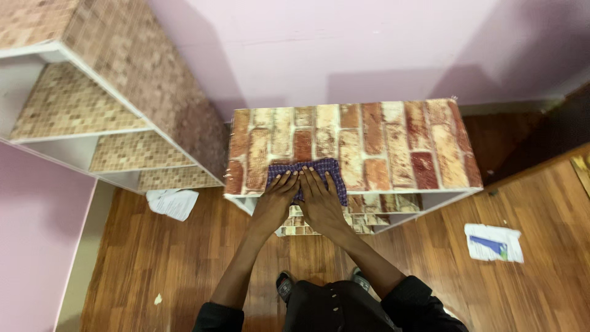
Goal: The person wipes the top and interior surfaces of a brick-patterned shelving unit with a cloth, then folds the cloth.
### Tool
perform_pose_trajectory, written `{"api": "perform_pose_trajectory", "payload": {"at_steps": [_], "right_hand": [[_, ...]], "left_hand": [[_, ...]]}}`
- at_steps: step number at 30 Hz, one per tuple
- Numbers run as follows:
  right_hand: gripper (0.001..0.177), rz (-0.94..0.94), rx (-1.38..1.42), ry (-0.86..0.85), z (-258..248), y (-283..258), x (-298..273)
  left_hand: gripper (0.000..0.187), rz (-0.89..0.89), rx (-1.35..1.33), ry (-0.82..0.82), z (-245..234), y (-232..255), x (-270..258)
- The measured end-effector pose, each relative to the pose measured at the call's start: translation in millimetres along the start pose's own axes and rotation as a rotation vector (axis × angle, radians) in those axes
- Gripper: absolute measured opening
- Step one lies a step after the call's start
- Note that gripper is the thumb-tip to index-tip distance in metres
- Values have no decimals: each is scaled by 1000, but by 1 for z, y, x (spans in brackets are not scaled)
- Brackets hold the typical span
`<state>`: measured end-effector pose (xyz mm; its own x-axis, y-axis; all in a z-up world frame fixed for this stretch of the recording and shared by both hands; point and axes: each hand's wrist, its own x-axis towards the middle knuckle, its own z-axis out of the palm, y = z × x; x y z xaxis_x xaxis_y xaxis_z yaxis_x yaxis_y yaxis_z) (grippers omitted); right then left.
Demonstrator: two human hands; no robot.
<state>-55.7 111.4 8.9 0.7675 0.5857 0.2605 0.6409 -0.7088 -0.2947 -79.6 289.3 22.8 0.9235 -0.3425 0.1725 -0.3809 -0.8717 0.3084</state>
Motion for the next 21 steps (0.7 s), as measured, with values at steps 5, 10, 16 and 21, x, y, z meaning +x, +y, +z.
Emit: {"api": "perform_pose_trajectory", "payload": {"at_steps": [5,10,16,21], "right_hand": [[70,146,0,53,-21,54,-47],[68,292,-28,23,-48,117,-101],[71,487,-174,140,-85,183,-146],[72,511,-152,208,-99,208,-160]], "left_hand": [[59,116,14,-115,35,54,45],[64,250,3,-248,71,111,98],[61,412,-83,-244,122,189,171],[65,445,-67,-165,132,218,194]]}}
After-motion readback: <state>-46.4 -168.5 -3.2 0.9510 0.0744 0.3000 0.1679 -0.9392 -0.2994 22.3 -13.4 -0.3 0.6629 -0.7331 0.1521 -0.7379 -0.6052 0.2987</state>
